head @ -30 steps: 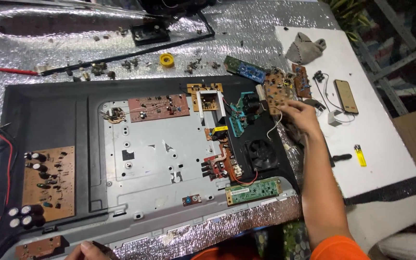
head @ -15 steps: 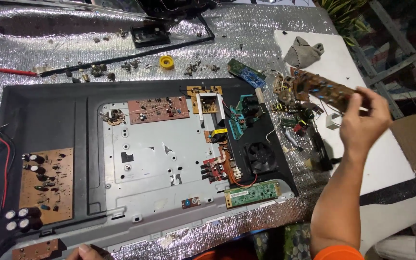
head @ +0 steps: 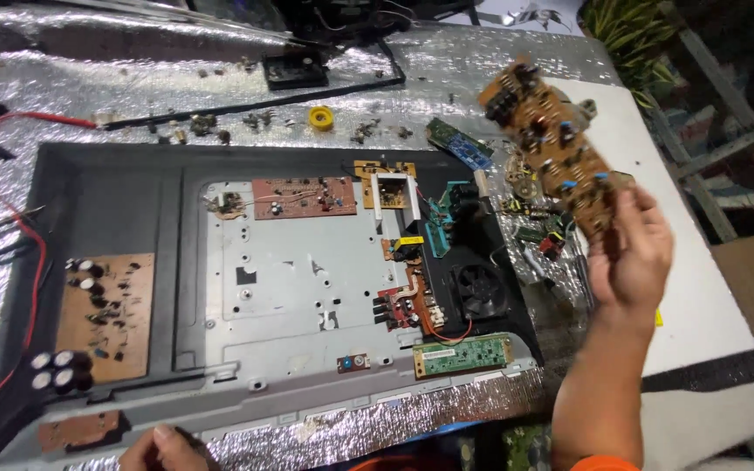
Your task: Arranging and positioning various internal circuit boards and electronic components inside a disassembled television chassis.
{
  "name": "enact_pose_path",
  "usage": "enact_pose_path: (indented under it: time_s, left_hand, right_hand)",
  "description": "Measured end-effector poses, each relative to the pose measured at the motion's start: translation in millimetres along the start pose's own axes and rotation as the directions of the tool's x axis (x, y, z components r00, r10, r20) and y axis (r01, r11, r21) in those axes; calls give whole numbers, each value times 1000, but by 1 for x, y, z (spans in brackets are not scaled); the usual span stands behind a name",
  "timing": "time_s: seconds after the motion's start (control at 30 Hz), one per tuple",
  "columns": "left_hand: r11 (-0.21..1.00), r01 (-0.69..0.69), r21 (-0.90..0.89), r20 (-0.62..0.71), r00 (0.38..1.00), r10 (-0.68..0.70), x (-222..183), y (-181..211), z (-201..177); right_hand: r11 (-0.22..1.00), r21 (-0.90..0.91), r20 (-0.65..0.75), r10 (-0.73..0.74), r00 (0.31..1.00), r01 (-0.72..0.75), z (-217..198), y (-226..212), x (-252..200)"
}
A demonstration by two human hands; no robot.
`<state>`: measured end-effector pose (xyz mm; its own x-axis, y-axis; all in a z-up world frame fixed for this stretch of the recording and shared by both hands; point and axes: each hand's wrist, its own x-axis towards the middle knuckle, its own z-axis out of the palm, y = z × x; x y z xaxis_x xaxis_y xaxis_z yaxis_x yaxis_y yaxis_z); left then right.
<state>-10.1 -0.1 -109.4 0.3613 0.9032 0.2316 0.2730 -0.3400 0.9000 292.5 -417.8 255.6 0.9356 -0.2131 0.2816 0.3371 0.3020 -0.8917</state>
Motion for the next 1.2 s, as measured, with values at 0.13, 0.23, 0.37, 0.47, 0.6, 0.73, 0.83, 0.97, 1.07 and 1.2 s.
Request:
enact_pose_path:
  time_s: [0.13,0.23,0.37,0.47,0.6,0.73,0.83,0.97,1.07,1.2]
  left_hand:
    - [985,151,-82,122,983,-141,17,137,-38]
    - [992,113,59,139,983,-120,17,168,-50]
    - [980,47,-192,238,971,0,25,222,-36]
    - [939,104,-329,451,891,59,33,261,-22]
    - [843,-69,-533,506,772,383,28,288,3]
    - [821,-25,-571,478,803,357,30,298,14]
    - [802,-79,-592,457,787,414,26,288,18]
    - [838,40,-545,551,770,321,26,283,8]
    - [839,84,-537,595,743,307,21,276,2]
    - [871,-171,-461,543,722,429,18,272,-14]
  right_hand:
    - [989,39,59,141,988,-144,35,29,-44]
    - [924,160,199,316,928,-349,49,53,-83]
    - [754,250,384,499,777,-608,77,78,-133]
    - [640,194,458,611,646,-744,105,78,-163]
    - [611,91,524,642,560,-786,129,82,-195]
    - [581,50,554,660,507,-812,128,87,-204]
    - [675,-52,507,652,563,-736,123,89,-205]
    - [771,-225,503,616,606,-596,116,89,-195]
    - [813,-329,495,582,645,-481,106,92,-169]
    - [795,-490,380,565,733,-359,97,78,-132]
